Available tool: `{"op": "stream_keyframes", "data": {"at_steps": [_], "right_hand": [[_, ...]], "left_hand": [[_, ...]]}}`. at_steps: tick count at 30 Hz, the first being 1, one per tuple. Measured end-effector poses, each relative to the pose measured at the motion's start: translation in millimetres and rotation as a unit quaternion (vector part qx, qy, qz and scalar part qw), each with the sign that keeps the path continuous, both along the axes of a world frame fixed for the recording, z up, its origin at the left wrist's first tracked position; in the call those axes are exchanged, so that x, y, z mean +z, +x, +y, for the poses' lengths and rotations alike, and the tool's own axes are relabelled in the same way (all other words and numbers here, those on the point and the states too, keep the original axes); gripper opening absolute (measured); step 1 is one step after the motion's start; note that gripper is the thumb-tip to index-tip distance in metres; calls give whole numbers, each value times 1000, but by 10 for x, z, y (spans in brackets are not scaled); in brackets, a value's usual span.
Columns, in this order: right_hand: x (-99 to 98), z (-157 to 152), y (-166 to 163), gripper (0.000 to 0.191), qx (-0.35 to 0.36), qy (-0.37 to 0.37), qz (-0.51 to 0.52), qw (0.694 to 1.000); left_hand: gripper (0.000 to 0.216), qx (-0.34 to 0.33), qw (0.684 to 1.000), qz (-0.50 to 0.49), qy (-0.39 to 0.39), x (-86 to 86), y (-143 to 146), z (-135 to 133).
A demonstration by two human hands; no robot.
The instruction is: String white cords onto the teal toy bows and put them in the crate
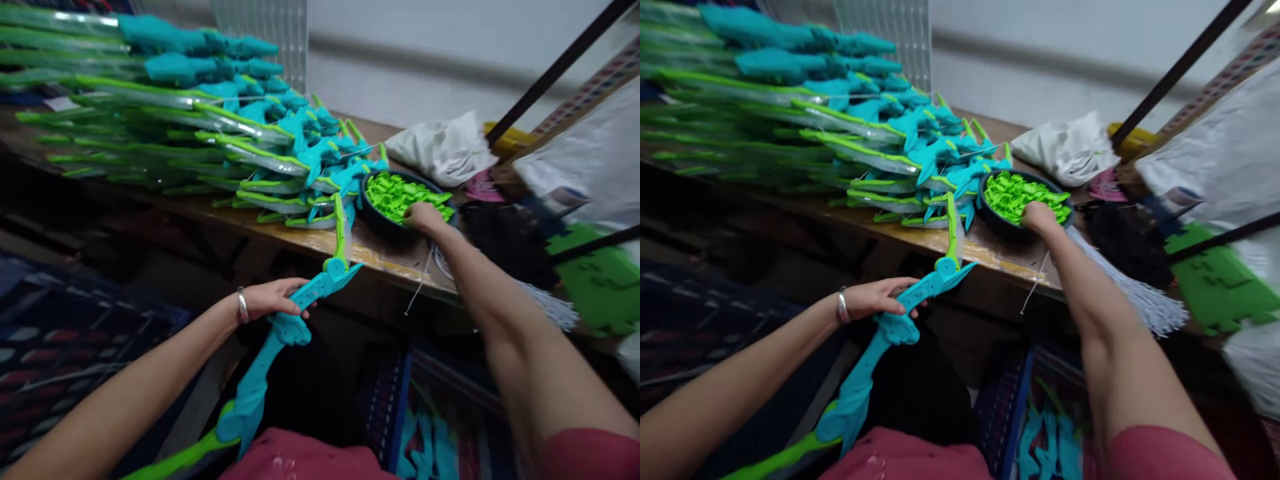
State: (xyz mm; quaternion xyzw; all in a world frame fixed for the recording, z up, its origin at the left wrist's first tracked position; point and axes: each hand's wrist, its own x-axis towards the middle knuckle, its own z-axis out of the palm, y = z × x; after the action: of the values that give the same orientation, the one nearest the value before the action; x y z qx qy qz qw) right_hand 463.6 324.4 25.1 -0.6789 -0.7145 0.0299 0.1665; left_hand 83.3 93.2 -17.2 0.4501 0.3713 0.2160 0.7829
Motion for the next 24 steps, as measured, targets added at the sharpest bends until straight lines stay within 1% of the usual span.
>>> {"op": "stream_keyframes", "data": {"at_steps": [1, 2, 3, 5, 7, 8, 9, 11, 12, 13, 14, 15, 17, 18, 19, 21, 22, 23, 24], "right_hand": [[4, 4, 8, 78, -5, -3, 3, 1000], [17, 2, 12, 74, -12, 0, 7, 1000], [40, -9, 9, 76, -20, 7, 12, 1000], [110, -72, -23, 68, -37, 43, 26, 998], [194, -214, -99, 68, -48, 99, 48, 993], [233, -324, -158, 71, -49, 129, 57, 989], [265, -465, -234, 68, -44, 162, 75, 983], [288, -850, -440, 60, -5, 198, 161, 967], [272, -1091, -570, 50, 30, 202, 242, 949], [232, -1358, -717, 36, 78, 164, 350, 919], [166, -1638, -875, 27, 97, 137, 382, 909], [76, -1921, -1039, 22, 114, 97, 408, 900], [-161, -2436, -1361, 21, 145, 18, 449, 882], [-294, -2647, -1508, 24, 144, -56, 505, 849], [-423, -2818, -1642, 27, 130, -108, 551, 817], [-635, -3042, -1856, 29, 93, -178, 625, 754], [-708, -3102, -1935, 28, 78, -196, 647, 733], [-755, -3138, -1994, 27, 70, -208, 660, 719], [-778, -3155, -2035, 26, 70, -215, 664, 712]], "left_hand": [[76, -1, 1000, -11, -5, -58, -69, -15], [80, 0, 1000, -25, -11, -111, -134, -34], [83, 0, 999, -41, -15, -159, -191, -55], [86, 2, 997, -69, -18, -237, -280, -109], [83, 10, 997, -75, -6, -293, -331, -179], [79, 19, 997, -69, 4, -316, -343, -220], [76, 33, 997, -62, 15, -339, -348, -265], [73, 66, 995, -53, 44, -383, -339, -364], [73, 83, 994, -52, 57, -406, -327, -417], [73, 101, 991, -54, 67, -430, -314, -473], [73, 120, 989, -58, 71, -452, -299, -531], [72, 140, 986, -61, 72, -474, -285, -589], [72, 183, 979, -68, 65, -514, -265, -700], [72, 203, 975, -72, 61, -533, -261, -751], [73, 222, 970, -76, 58, -551, -261, -795], [73, 252, 962, -84, 55, -584, -272, -861], [73, 263, 959, -87, 54, -600, -281, -883], [73, 273, 956, -89, 54, -614, -290, -898], [72, 281, 954, -90, 54, -625, -297, -909]]}}
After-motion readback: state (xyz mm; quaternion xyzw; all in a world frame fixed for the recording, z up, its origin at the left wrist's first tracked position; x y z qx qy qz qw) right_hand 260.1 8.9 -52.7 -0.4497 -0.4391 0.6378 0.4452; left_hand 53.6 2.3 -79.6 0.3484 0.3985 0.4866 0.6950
